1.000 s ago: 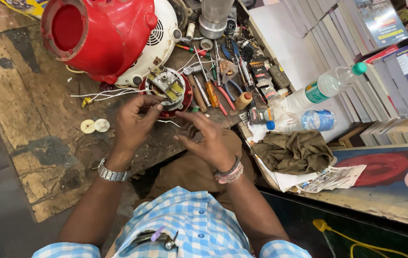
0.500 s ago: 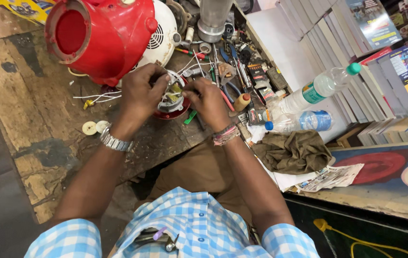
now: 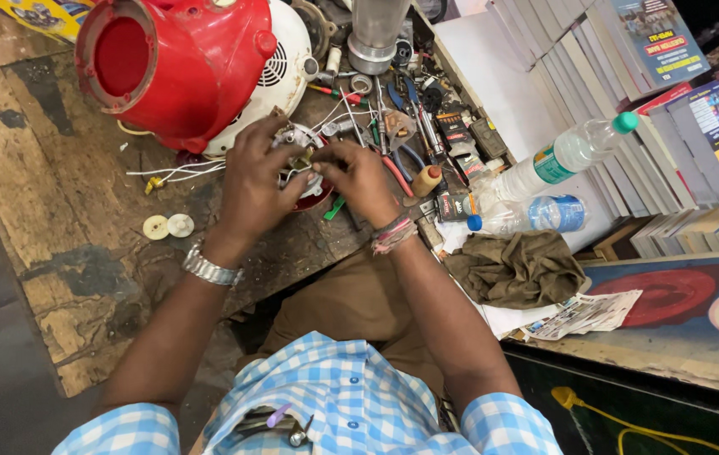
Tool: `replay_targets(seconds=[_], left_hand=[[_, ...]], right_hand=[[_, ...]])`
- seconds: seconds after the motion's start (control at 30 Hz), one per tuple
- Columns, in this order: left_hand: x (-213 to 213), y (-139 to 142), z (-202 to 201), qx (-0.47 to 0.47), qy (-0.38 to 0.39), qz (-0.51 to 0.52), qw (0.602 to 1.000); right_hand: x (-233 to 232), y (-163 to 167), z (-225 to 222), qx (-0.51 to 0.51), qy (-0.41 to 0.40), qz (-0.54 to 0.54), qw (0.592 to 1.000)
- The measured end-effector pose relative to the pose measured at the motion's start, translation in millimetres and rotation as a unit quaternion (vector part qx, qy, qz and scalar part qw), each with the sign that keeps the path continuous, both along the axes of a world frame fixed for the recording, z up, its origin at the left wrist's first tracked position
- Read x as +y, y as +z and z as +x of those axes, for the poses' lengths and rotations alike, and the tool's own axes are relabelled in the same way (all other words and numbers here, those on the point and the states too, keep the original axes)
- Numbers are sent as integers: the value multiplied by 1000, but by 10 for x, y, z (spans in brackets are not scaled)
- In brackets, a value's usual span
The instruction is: The person disassembles a small electric motor, applies lubricant to internal components, and reassembles the unit. They handle the motor housing, rotor, and wires, using a screwdriver and a small bottle of lubricant.
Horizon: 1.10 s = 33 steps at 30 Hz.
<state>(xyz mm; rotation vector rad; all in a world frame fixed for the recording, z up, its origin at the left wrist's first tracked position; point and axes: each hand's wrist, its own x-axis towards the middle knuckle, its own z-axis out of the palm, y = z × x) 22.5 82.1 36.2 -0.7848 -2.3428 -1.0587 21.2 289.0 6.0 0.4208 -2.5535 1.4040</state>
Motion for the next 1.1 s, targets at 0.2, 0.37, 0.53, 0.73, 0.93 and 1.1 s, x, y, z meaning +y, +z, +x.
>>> replay_targets(seconds=[0.2, 0.37, 0.53, 0.73, 0.93, 1.1], left_hand=[[111, -262, 6, 52, 46, -87, 994], [122, -300, 2, 27, 42, -75, 996], [165, -276, -3, 40, 59, -81, 994], [179, -259, 10, 31, 51, -50, 997], [190, -243, 1, 43, 40, -42, 997], [180, -230, -2, 45, 35, -37, 998]], right_hand=[[79, -161, -135, -107, 35, -94, 989], [136, -157, -128, -231, 15, -190, 954], [144, -175, -144, -253, -9, -286, 924], [168, -195, -138, -205, 32, -264, 942], [143, -86, -35, -181, -9, -150, 972], [123, 15, 37, -75, -4, -41, 996]])
